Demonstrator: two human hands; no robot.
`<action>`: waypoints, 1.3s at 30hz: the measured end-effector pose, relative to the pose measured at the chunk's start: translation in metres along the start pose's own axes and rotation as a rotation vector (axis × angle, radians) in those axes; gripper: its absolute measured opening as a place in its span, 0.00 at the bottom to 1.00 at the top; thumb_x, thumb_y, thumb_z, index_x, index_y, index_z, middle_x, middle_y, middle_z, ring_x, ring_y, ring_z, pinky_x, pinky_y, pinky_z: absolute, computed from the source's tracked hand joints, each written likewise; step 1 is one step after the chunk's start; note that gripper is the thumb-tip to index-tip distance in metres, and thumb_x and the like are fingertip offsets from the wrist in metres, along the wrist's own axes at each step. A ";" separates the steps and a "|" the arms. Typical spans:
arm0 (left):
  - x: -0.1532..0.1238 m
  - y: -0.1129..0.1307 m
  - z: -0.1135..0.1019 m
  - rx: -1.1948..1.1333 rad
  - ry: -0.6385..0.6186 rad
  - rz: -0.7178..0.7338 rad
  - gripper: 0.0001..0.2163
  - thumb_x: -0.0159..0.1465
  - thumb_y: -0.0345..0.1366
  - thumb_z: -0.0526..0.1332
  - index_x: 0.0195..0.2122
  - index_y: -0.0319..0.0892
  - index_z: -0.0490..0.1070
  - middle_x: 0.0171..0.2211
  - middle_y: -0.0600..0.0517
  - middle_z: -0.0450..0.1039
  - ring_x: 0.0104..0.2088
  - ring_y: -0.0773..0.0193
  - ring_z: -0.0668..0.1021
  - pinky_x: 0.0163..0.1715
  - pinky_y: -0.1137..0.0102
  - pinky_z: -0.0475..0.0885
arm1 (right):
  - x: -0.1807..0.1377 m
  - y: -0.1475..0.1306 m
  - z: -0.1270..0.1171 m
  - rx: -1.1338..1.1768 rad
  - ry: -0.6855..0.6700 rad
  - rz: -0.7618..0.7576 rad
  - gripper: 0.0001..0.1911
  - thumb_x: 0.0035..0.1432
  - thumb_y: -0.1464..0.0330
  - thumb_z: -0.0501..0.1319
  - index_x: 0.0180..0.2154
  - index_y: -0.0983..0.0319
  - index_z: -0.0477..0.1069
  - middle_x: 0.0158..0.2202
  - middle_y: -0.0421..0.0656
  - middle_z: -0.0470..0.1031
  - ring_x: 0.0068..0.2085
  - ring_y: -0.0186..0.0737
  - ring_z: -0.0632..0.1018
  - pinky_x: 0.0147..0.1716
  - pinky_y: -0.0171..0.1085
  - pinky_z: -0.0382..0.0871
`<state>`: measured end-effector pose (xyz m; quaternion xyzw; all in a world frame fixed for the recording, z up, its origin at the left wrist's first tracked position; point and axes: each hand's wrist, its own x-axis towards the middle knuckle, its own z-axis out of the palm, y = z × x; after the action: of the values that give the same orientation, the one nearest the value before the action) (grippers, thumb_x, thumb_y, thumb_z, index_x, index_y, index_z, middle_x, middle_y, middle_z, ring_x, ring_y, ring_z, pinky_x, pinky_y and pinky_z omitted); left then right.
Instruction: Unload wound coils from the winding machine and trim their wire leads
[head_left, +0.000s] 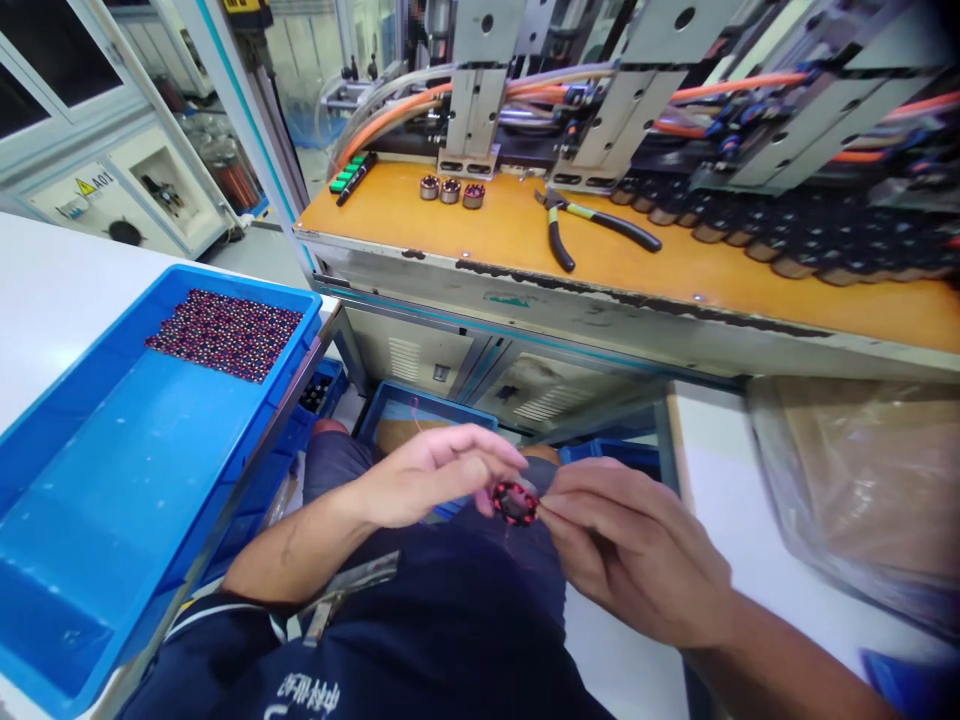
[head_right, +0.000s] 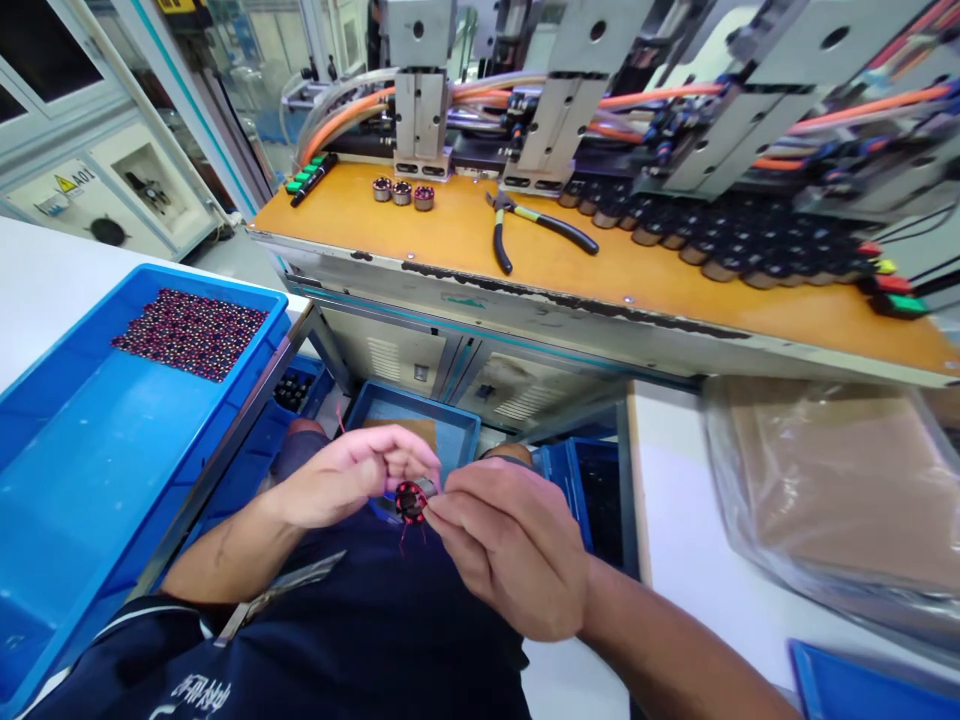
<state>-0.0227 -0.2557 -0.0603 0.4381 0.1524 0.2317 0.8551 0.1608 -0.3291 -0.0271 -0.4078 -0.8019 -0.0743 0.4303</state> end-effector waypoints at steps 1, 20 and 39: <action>0.000 0.001 0.001 0.009 -0.022 -0.062 0.20 0.58 0.48 0.69 0.43 0.36 0.74 0.33 0.47 0.79 0.31 0.66 0.81 0.33 0.73 0.75 | 0.000 0.001 -0.001 0.000 -0.007 -0.003 0.04 0.65 0.75 0.58 0.35 0.64 0.69 0.28 0.42 0.73 0.28 0.32 0.78 0.28 0.31 0.77; -0.005 0.007 0.009 0.044 0.055 -0.027 0.13 0.58 0.36 0.71 0.40 0.36 0.73 0.27 0.52 0.78 0.26 0.68 0.81 0.29 0.75 0.77 | -0.003 0.001 -0.006 0.053 -0.019 0.039 0.02 0.61 0.75 0.62 0.36 0.63 0.72 0.30 0.42 0.76 0.30 0.34 0.79 0.29 0.33 0.77; -0.006 -0.002 0.008 0.147 0.063 0.430 0.13 0.53 0.28 0.73 0.28 0.38 0.68 0.47 0.46 0.78 0.43 0.58 0.83 0.41 0.67 0.80 | 0.003 -0.008 -0.002 -0.032 0.027 0.250 0.05 0.61 0.76 0.61 0.34 0.61 0.69 0.28 0.41 0.75 0.28 0.33 0.78 0.26 0.30 0.74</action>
<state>-0.0234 -0.2650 -0.0573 0.5143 0.0985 0.4103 0.7466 0.1547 -0.3334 -0.0216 -0.5103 -0.7377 -0.0382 0.4405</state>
